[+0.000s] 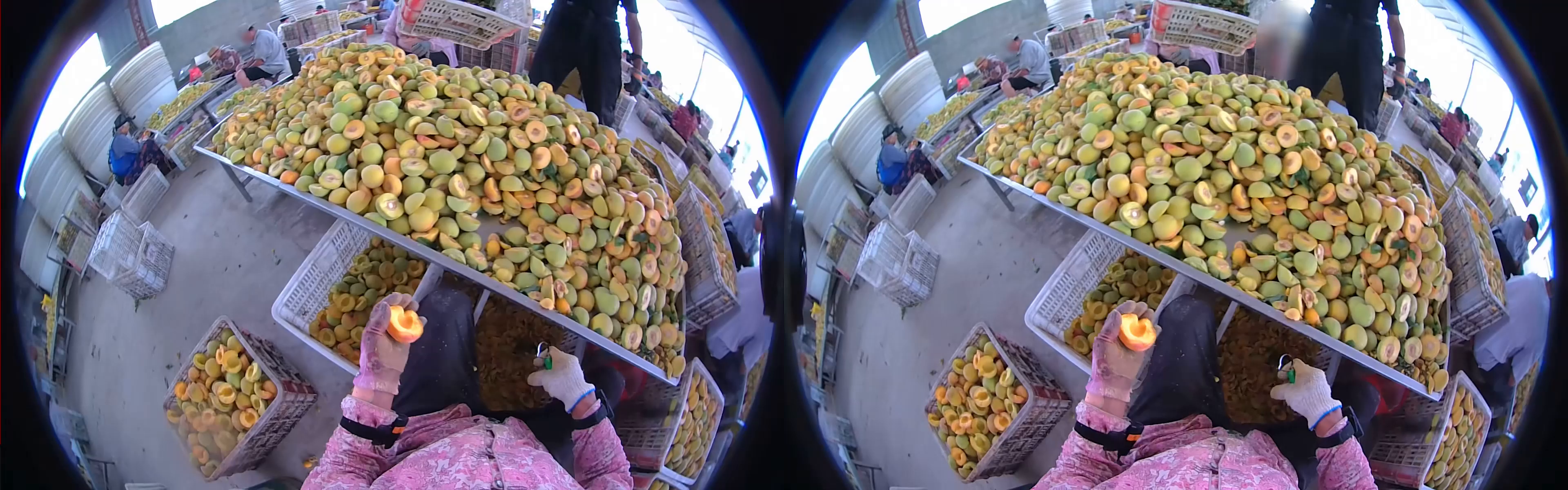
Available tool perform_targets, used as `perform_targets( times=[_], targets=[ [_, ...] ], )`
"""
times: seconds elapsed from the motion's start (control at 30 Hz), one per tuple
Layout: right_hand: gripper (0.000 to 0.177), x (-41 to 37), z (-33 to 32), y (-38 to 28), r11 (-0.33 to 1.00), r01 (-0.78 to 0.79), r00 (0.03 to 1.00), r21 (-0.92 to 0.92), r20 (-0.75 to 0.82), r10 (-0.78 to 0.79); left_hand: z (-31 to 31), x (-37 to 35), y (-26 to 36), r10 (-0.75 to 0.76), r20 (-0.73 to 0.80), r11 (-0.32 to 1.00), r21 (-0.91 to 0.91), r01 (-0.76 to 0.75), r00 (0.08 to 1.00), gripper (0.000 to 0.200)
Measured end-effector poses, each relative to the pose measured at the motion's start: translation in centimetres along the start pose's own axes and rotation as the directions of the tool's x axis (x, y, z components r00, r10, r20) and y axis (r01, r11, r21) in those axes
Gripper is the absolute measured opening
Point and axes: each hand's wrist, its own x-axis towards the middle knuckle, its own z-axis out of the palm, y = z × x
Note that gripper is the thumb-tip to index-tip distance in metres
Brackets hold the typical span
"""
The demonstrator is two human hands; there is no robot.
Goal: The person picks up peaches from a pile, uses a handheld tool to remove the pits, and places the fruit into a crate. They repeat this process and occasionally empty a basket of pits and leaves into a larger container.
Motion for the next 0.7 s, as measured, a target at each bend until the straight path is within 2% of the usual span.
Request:
perform_targets(
  times=[0.07,0.13,0.2,0.23,0.3,0.33,0.37,0.4,0.43,0.47,0.5,0.57,0.6,0.63,0.7],
  targets=[
    [0.039,0.3,0.2,-0.1,0.989,-0.038,0.999,0.142,0.025,0.035,-3.7,2.0,1.0,0.052,-0.099,0.999,-0.001,-0.052,0.994,0.030],
    [0.037,-0.6,-0.2,-2.2,0.961,-0.125,0.991,0.245,0.069,0.112,-6.1,3.2,2.2,0.030,-0.165,0.999,-0.019,-0.033,0.986,0.029],
    [0.036,-0.1,0.3,-1.9,0.948,-0.124,0.992,0.292,0.041,0.117,-7.4,4.1,3.1,-0.029,-0.217,0.998,-0.062,0.016,0.976,0.029],
    [0.035,0.0,0.6,-1.9,0.942,-0.123,0.992,0.313,0.031,0.119,-8.2,4.4,3.2,-0.031,-0.268,0.999,-0.020,0.026,0.963,0.031],
    [0.036,-0.4,0.4,-2.7,0.937,-0.224,0.974,0.267,0.076,0.211,-9.4,5.4,3.5,-0.024,-0.353,0.996,0.069,0.051,0.935,0.034],
    [0.037,-0.2,0.0,-3.4,0.932,-0.254,0.967,0.258,0.072,0.244,-9.7,4.3,4.3,0.282,-0.086,0.605,0.789,-0.108,0.956,0.037],
    [0.038,0.2,-0.1,-2.5,0.993,-0.113,0.993,0.047,0.021,0.112,-14.5,7.4,3.4,0.278,-0.127,0.619,0.782,-0.076,0.952,0.037],
    [0.041,0.2,-1.0,-3.7,0.991,-0.113,0.992,-0.073,0.053,0.117,-19.3,10.4,2.5,0.274,-0.168,0.634,0.772,-0.046,0.947,0.039],
    [0.043,0.3,-1.0,-2.8,0.990,-0.042,0.998,-0.133,0.039,0.048,-11.0,9.4,5.0,0.224,-0.246,0.643,0.765,0.047,0.943,0.036],
    [0.042,0.7,-1.7,-3.9,0.964,-0.080,0.996,-0.253,0.026,0.089,-10.7,10.0,5.4,0.193,-0.268,0.672,0.737,0.072,0.944,0.037],
    [0.042,0.7,-2.6,-5.2,0.921,-0.117,0.991,-0.372,0.021,0.135,-7.8,10.3,6.4,0.185,-0.290,0.628,0.770,0.114,0.939,0.037],
    [0.043,1.1,-4.5,-6.6,0.945,0.021,0.995,-0.327,-0.090,-0.053,-5.4,11.9,7.2,0.106,-0.357,0.734,0.658,0.170,0.928,0.036],
    [0.044,1.7,-5.7,-7.4,0.951,0.079,0.982,-0.299,-0.141,-0.126,-4.2,12.4,7.5,0.122,-0.302,0.709,0.693,0.130,0.945,0.035],
    [0.043,2.3,-7.1,-9.5,0.927,0.031,0.982,-0.373,-0.160,-0.097,-3.1,12.9,7.7,0.137,-0.250,0.683,0.725,0.091,0.958,0.034],
    [0.043,4.8,-8.6,-9.5,0.886,0.109,0.941,-0.452,-0.240,-0.238,-2.0,13.4,7.8,0.165,-0.160,0.640,0.768,0.018,0.973,0.032]
  ],
)
